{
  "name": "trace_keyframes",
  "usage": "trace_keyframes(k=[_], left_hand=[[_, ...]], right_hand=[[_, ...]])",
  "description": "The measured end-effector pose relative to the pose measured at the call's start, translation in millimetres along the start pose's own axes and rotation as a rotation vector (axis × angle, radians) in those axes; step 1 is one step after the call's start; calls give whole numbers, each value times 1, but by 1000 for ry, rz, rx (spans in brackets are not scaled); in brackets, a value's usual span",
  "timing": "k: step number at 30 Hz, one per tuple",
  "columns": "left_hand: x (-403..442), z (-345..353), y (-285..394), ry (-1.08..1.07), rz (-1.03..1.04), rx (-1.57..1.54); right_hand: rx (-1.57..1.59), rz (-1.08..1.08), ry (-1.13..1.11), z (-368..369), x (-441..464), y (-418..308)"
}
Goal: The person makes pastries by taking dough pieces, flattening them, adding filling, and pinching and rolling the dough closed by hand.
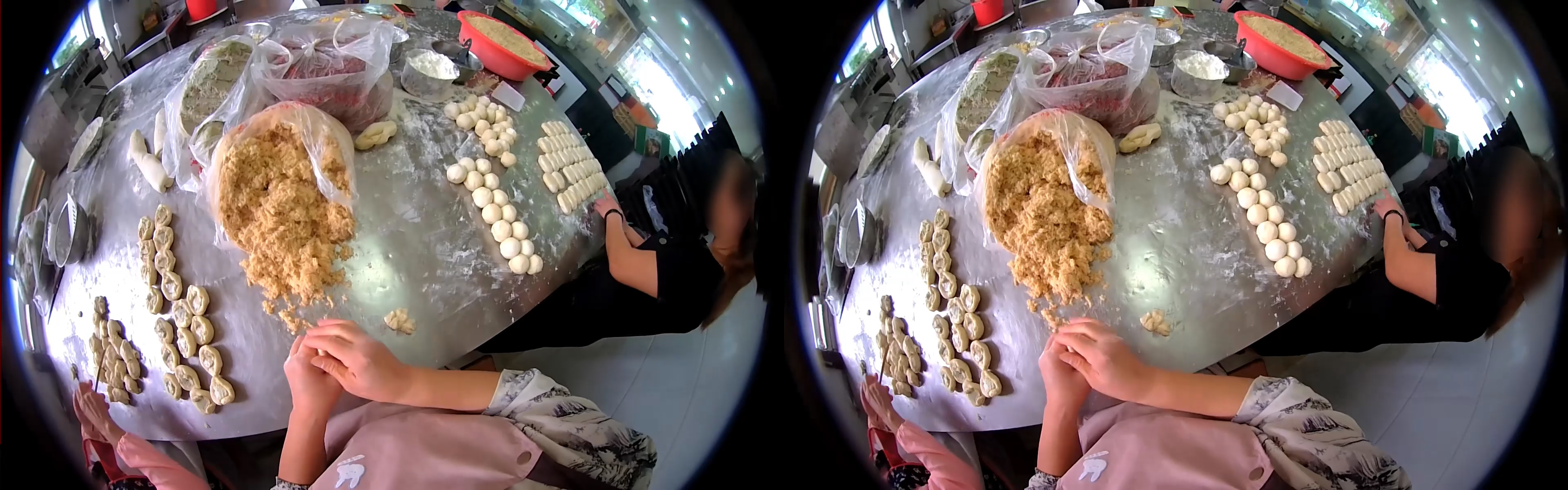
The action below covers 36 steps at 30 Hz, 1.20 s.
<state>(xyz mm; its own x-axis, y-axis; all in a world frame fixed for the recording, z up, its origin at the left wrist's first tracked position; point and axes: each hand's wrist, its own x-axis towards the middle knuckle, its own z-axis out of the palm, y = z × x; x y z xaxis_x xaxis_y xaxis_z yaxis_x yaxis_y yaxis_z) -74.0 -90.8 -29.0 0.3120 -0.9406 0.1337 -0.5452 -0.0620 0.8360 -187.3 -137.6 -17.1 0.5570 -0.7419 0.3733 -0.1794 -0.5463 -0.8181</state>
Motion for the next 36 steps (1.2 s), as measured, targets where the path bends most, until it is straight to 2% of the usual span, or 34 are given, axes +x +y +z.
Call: trace_keyframes(k=[1, 4, 5, 10, 13, 14, 16, 17, 20, 21, 24, 27, 30, 31, 34, 36], left_hand=[[-1, 1, -2, -14, -29, -32], [-4, 0, 9, -9, -121, -89], [-6, 4, 3, -20, -116, -96], [-22, 0, -6, -369, -257, -278], [-29, -19, 11, -648, -309, -326], [-30, -19, 11, -569, -309, -478], [-35, -12, 17, -408, -314, -783], [-33, -16, 26, -360, -514, -975], [-24, -15, 4, -310, -537, -990], [-22, -14, 4, -259, -541, -1075], [-24, -3, -18, -318, -361, -1413], [-22, -9, -3, -197, -530, -1362], [-14, -17, 3, 30, -575, -1283], [-9, -19, 4, 119, -629, -1308], [4, -26, 12, 240, -573, -1352], [9, -18, 10, 368, -472, -1298]], right_hand=[[-32, -12, 75, -4, 2, -3], [37, 196, -101, -17, -1, -9], [35, 184, -104, -18, -3, -7], [-42, 139, -42, -26, -14, 3], [-213, 168, 173, -58, -14, 26], [-276, 186, 251, -70, -15, 35], [-333, 148, 240, -84, -30, 41], [-364, 130, 238, -85, -38, 43], [-450, 43, 119, -72, -63, 51], [-500, 7, 120, -65, -71, 56], [-468, 6, 85, -67, -73, 61], [-353, 148, 92, -78, -59, 41], [-268, 87, 185, -76, -30, 9], [-216, 85, 93, -71, -26, 10], [71, 111, -50, -41, -9, -8], [103, -14, 2, -16, 6, -24]])
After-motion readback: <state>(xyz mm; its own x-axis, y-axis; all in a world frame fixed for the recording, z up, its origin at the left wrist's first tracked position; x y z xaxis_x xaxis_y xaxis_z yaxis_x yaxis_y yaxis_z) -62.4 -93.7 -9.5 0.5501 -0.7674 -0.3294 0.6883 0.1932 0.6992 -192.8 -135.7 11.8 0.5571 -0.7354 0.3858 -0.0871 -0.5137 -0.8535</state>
